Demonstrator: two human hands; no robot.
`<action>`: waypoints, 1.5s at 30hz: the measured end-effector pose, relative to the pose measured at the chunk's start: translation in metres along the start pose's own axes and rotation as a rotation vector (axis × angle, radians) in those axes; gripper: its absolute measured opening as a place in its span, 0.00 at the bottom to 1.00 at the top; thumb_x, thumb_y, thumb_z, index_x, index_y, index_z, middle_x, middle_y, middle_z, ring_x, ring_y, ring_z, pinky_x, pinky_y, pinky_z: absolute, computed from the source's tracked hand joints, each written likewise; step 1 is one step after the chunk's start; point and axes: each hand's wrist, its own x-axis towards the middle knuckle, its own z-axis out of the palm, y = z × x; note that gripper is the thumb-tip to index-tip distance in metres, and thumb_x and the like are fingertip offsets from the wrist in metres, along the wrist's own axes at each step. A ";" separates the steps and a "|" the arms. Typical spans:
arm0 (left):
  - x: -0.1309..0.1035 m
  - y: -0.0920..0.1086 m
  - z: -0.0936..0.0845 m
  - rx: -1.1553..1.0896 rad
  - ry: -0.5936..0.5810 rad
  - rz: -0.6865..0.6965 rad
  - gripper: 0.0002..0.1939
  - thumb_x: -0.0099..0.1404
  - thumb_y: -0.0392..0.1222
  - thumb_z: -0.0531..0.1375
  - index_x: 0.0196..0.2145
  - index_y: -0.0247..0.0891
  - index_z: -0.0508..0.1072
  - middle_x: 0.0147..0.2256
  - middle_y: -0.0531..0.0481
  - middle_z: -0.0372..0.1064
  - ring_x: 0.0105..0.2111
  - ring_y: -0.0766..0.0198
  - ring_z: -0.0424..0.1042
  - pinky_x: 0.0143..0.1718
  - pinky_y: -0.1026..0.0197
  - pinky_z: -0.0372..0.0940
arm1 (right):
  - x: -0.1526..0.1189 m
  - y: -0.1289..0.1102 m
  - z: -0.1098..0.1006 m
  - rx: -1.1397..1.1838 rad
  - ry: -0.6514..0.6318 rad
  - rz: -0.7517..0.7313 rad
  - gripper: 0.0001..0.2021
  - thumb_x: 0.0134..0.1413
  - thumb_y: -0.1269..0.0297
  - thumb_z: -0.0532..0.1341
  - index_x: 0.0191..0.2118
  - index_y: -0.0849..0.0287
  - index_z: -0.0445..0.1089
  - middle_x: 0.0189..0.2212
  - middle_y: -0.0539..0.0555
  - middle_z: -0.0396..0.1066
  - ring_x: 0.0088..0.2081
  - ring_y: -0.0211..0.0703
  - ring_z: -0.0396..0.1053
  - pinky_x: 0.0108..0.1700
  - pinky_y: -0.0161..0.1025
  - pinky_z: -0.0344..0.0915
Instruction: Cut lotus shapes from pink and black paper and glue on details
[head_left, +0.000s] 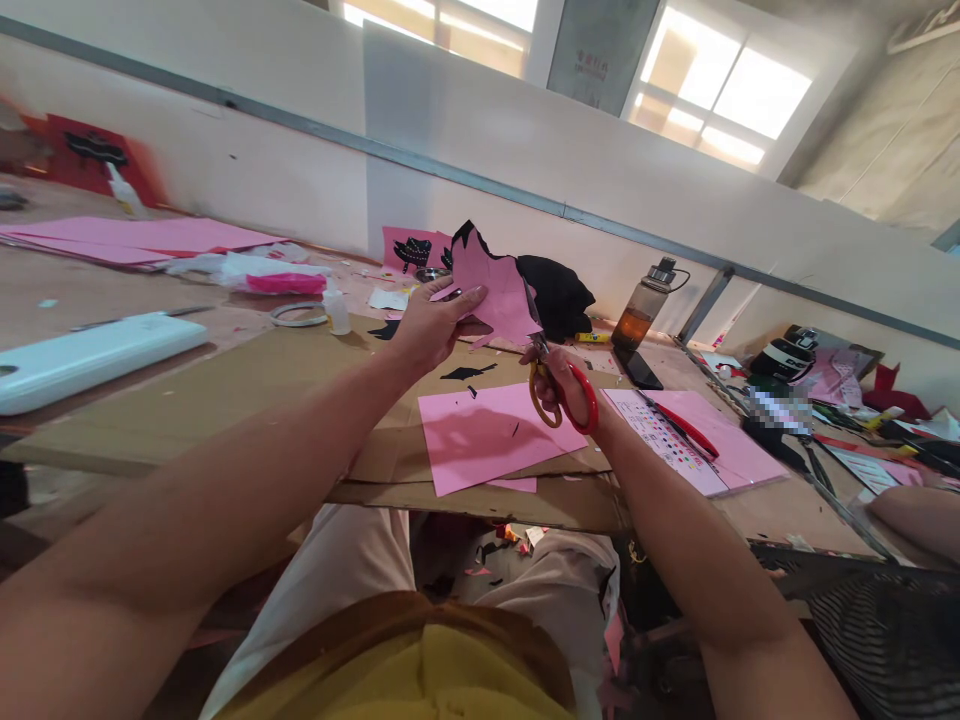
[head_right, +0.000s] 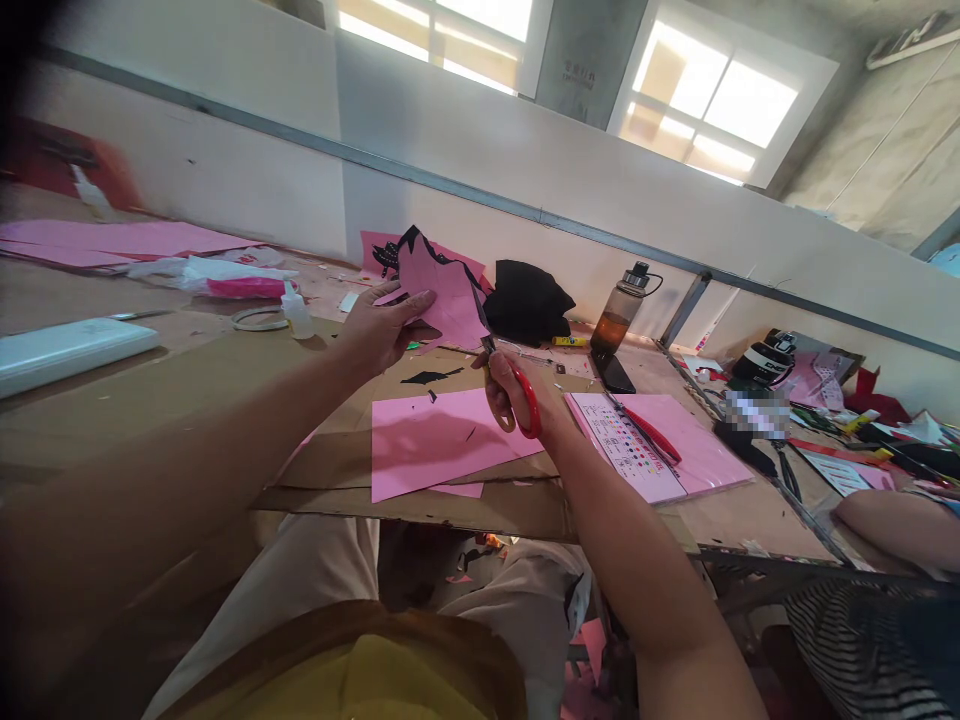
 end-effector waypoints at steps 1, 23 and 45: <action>0.000 0.000 0.000 0.002 0.004 0.002 0.20 0.50 0.36 0.81 0.33 0.36 0.74 0.30 0.55 0.72 0.23 0.70 0.72 0.30 0.59 0.84 | 0.000 0.000 0.001 0.003 0.008 0.004 0.32 0.58 0.27 0.62 0.45 0.55 0.71 0.23 0.45 0.59 0.21 0.36 0.55 0.20 0.35 0.50; -0.005 -0.008 0.004 -0.037 -0.031 0.029 0.22 0.48 0.35 0.80 0.38 0.35 0.77 0.34 0.51 0.78 0.26 0.67 0.78 0.34 0.60 0.84 | -0.002 -0.003 0.006 -0.007 0.077 -0.078 0.34 0.58 0.25 0.61 0.44 0.56 0.71 0.22 0.44 0.61 0.20 0.34 0.56 0.19 0.34 0.52; -0.014 -0.006 0.009 0.042 -0.013 0.053 0.17 0.52 0.37 0.77 0.37 0.37 0.76 0.35 0.51 0.76 0.29 0.65 0.80 0.38 0.57 0.84 | -0.004 -0.009 0.010 -0.042 0.117 -0.047 0.38 0.52 0.20 0.62 0.44 0.55 0.70 0.22 0.44 0.59 0.20 0.36 0.54 0.17 0.35 0.51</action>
